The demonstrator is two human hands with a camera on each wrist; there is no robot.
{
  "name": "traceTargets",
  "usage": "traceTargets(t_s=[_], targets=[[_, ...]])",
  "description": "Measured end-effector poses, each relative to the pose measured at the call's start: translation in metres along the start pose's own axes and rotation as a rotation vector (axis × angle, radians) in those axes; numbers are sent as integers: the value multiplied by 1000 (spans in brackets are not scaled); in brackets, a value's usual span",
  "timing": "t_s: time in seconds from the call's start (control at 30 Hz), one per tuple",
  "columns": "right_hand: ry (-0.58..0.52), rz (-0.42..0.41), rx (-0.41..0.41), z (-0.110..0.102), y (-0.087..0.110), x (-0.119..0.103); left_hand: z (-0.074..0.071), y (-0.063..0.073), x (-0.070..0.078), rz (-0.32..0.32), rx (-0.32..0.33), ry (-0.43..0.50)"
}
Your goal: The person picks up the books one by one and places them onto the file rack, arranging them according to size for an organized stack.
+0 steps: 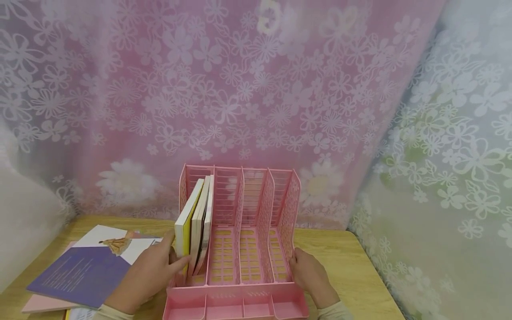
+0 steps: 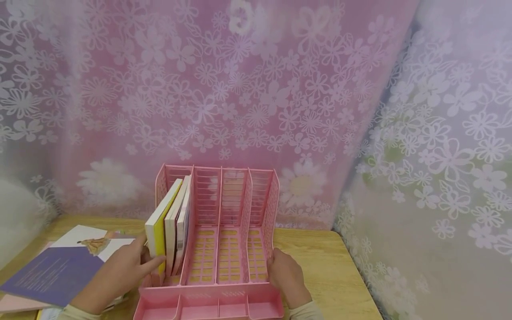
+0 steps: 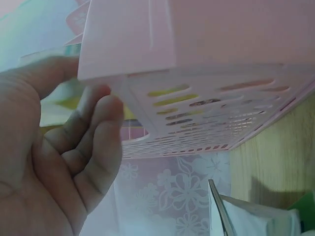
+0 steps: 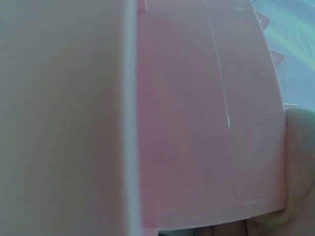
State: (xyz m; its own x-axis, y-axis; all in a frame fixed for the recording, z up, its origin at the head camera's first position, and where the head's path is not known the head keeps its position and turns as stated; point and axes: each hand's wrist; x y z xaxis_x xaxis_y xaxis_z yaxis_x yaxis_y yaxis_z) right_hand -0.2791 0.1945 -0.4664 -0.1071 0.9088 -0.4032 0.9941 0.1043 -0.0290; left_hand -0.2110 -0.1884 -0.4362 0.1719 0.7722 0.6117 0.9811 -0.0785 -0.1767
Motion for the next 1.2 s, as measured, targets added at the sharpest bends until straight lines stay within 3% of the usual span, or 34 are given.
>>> traceTargets(t_s=[0.23, 0.33, 0.6, 0.93, 1.2], targets=[[4, 0, -9, -1, 1, -1, -3, -1, -3, 123, -8, -33], [6, -1, -6, -1, 2, -1, -4, 0, -4, 145, -14, -39], [3, -13, 9, -1, 2, -1, -4, 1, 0, 93, -37, -58], [-12, -6, -6, -1, 2, -1, 0, -1, -3, 76, 74, -184], [-5, -19, 8, -3, 2, 0, 0, -5, -4, 21, 110, -188]])
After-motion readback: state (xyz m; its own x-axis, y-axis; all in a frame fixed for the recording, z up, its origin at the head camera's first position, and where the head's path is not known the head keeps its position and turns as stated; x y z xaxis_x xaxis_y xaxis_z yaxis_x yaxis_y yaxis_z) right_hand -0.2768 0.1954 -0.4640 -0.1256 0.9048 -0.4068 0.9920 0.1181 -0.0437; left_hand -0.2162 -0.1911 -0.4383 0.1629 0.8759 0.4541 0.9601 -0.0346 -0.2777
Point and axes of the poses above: each hand's wrist, its own y-axis away from the middle knuckle, its own z-axis out of the palm, x = y × z, and after that the axes turned 1 degree about z, right-handed
